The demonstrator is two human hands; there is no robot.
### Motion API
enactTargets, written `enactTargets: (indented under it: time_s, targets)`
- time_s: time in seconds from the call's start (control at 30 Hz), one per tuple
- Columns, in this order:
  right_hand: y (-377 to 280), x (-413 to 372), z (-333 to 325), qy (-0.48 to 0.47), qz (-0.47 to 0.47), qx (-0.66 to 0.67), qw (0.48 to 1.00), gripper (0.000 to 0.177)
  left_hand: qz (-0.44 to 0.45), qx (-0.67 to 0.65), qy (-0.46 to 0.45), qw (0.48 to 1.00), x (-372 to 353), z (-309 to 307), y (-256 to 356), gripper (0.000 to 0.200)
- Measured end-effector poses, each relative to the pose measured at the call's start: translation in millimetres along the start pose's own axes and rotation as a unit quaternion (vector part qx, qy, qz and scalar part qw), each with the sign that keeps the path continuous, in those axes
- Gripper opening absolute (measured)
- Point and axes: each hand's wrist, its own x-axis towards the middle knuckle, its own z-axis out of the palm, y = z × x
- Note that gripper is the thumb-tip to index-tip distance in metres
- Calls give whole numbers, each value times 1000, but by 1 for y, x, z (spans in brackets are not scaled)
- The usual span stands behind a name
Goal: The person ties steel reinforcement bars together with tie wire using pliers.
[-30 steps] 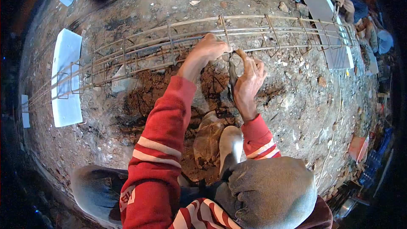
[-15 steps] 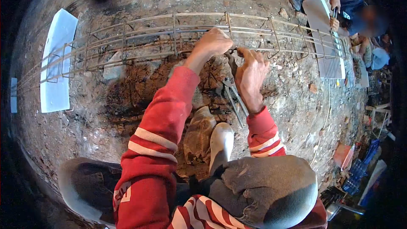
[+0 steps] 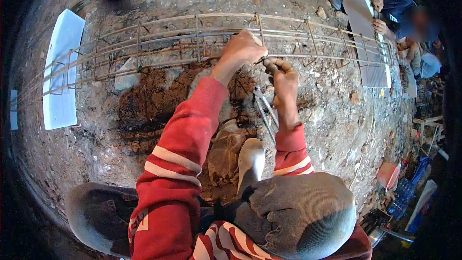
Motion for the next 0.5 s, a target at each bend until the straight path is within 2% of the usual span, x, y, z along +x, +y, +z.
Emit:
enactTargets:
  time_s: [0.03, 0.1, 0.13, 0.17, 0.2, 0.23, 0.27, 0.33, 0.37, 0.47, 0.5]
  targets:
    - [-3, -1, -6, 2, 0, -1, 1000, 22, -23, -12, 11, 1000, 0, 0, 2, 41]
    - [-9, -8, -16, -108, -9, 63, 992, 33, -33, 8, 1, 999, 1, 1, 7, 42]
    - [25, 5, -34, -96, -125, -82, 984, 37, -45, 29, -5, 999, 1, -2, 8, 44]
    - [41, 0, -41, -99, -127, -84, 983, 37, -46, 27, -2, 999, 0, -7, 9, 44]
    - [54, -13, -52, -92, -164, -208, 960, 44, -44, 24, -28, 998, 0, -11, 10, 48]
    - [66, -27, -62, -81, -199, -330, 919, 51, -40, 20, -55, 997, 0, -11, 11, 52]
    - [81, -39, -66, -68, -194, -480, 853, 53, -38, 16, -56, 998, 1, -11, 12, 52]
    - [107, -66, -69, -41, -242, -627, 739, 61, -67, 34, -45, 996, 5, -9, 12, 59]
    - [116, -68, -72, -41, -242, -630, 737, 61, -67, 30, -46, 996, 7, -8, 11, 59]
    - [122, -69, -70, -88, -135, -518, 840, 56, -54, 10, -34, 998, 10, -7, 7, 62]
    - [124, -67, -70, -89, -137, -518, 839, 56, -54, 9, -43, 998, 10, -9, 7, 65]
